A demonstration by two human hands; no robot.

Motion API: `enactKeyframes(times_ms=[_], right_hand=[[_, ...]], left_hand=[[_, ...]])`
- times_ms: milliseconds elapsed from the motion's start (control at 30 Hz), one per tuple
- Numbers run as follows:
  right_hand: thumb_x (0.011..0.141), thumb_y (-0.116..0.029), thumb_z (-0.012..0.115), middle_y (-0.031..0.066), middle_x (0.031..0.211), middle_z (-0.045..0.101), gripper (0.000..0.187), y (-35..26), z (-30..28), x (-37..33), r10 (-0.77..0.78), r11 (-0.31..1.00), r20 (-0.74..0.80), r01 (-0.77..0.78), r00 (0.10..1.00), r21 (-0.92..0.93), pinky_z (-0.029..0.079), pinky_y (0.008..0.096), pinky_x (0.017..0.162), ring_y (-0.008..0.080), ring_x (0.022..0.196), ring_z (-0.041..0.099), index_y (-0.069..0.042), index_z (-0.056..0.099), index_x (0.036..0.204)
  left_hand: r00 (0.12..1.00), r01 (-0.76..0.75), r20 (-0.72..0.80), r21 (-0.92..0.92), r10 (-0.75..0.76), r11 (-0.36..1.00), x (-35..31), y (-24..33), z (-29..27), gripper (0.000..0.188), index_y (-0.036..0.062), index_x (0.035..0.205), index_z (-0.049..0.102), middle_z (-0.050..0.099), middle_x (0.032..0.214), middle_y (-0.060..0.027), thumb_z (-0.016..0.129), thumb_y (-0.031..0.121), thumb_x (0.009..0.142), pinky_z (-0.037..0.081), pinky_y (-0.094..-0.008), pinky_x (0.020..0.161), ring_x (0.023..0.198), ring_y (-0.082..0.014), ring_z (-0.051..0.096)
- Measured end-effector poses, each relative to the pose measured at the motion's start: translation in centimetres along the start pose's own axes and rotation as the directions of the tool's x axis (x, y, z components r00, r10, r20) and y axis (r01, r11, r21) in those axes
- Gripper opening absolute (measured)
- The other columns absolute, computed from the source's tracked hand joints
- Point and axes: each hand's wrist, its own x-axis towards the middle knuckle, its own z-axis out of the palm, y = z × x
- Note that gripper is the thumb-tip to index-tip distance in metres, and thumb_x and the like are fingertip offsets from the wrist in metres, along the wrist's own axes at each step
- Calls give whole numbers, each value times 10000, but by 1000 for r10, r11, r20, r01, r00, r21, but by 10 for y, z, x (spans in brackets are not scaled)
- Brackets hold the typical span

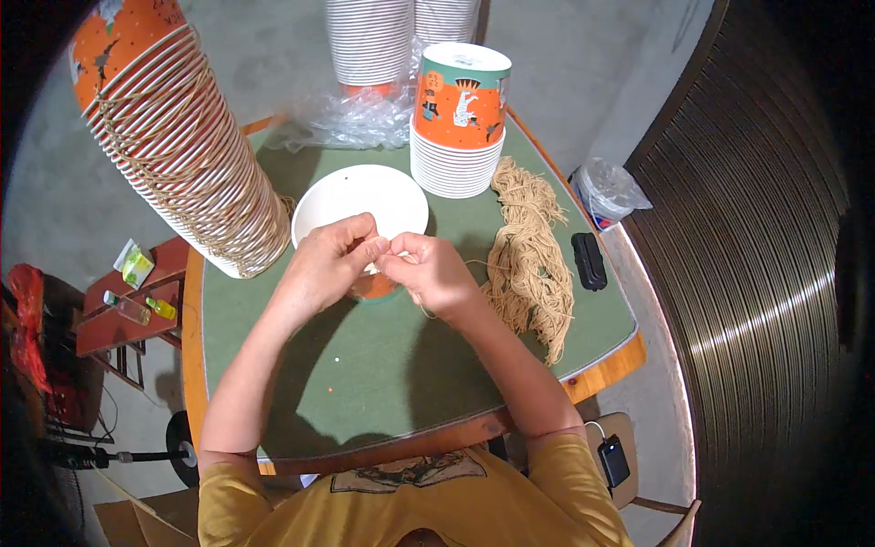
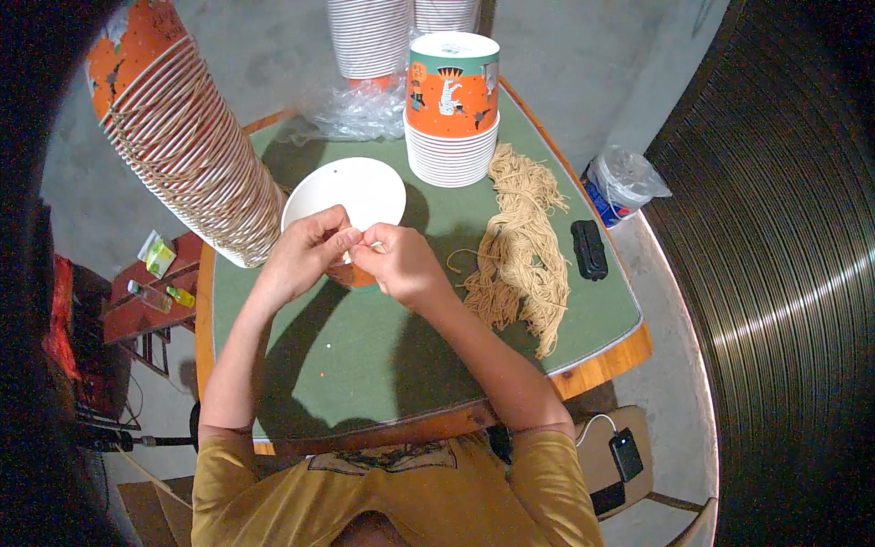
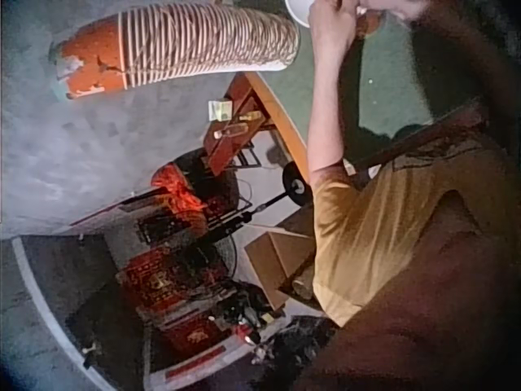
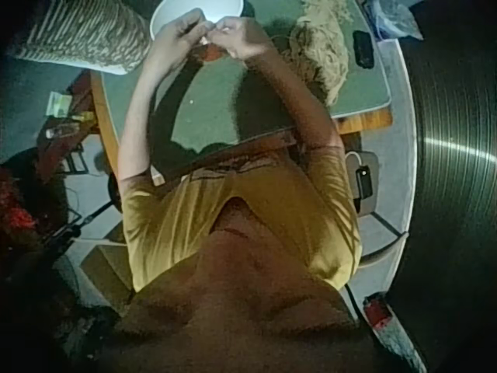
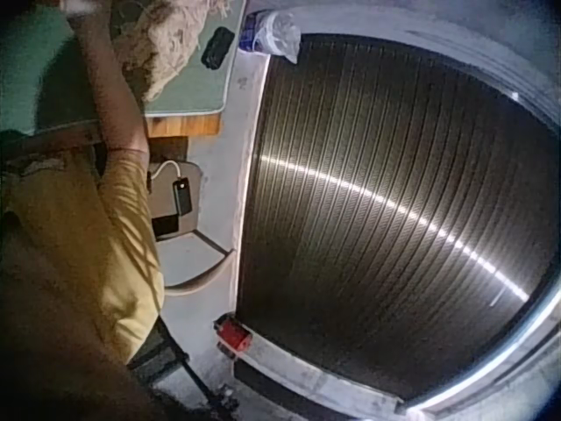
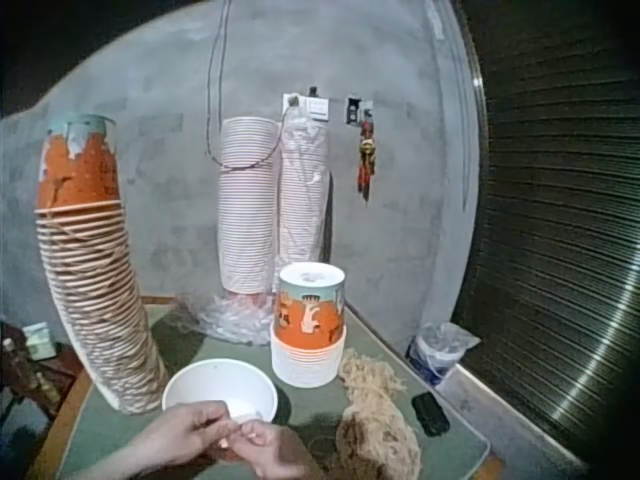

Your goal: The person threads a piece of twine through two pre-punched holes on opposite sides of a paper cup. They pull the twine tight and tie a knot to secure it. The person then places the finished cup onto a stack of similar cups on the table.

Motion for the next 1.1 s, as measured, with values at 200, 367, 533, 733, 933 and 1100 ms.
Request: enactKeyframes(times_ms=[200, 367, 533, 733, 933, 1100], right_hand=[[892, -209, 631, -51, 604, 515, 173, -1, 0, 0, 12, 1000, -3, -13, 1000, -19, 296, 227, 418, 31, 461, 403, -37, 634, 909], [879, -228, 623, -22, 609, 533, 205, -2, 0, 0, -12, 1000, 14, 12, 1000, -2, 353, 255, 440, 56, 475, 451, -23, 610, 886], [883, -216, 612, -16, 628, 537, 195, -1, 2, -1, -15, 999, -6, 15, 1000, 48, 356, 254, 436, 55, 473, 443, -23, 594, 888], [892, -190, 602, -29, 612, 516, 153, 6, 3, 3, -49, 993, -63, 55, 997, 100, 333, 240, 417, 47, 463, 429, -40, 586, 866], [908, -177, 605, -53, 598, 483, 125, 13, 4, 5, -55, 975, -45, 63, 997, 215, 291, 217, 396, 22, 457, 398, -65, 572, 866], [916, -172, 610, -58, 616, 482, 116, 14, 9, 4, -87, 967, -62, 100, 994, 235, 278, 212, 384, 14, 450, 382, -73, 562, 877]], left_hand=[[981, -193, 39, 187, 190, 963, 4, 10, -9, 217, 12, 849, 534, 526, 794, -122, 596, 211, 910, 422, -416, 673, 734, -318, 538], [927, -375, 97, 270, 362, 887, 7, 12, -13, 200, -2, 840, 519, 466, 805, -120, 596, 170, 906, 428, -405, 680, 757, -313, 525], [907, -422, 125, 275, 403, 864, 7, 18, -13, 189, 0, 853, 520, 466, 825, -124, 587, 167, 911, 427, -411, 698, 778, -316, 524], [946, -323, 29, 172, 323, 931, 4, 2, -12, 182, -9, 887, 549, 499, 829, -104, 570, 164, 941, 447, -365, 694, 775, -232, 553], [999, -35, 32, -41, 37, 999, -11, -1, -17, 200, -33, 926, 567, 602, 854, -128, 586, 166, 918, 486, -360, 672, 731, -206, 595], [997, -43, 65, -10, 43, 999, -10, -10, -16, 238, -31, 898, 626, 646, 846, -129, 619, 205, 877, 486, -344, 688, 734, -199, 603]])
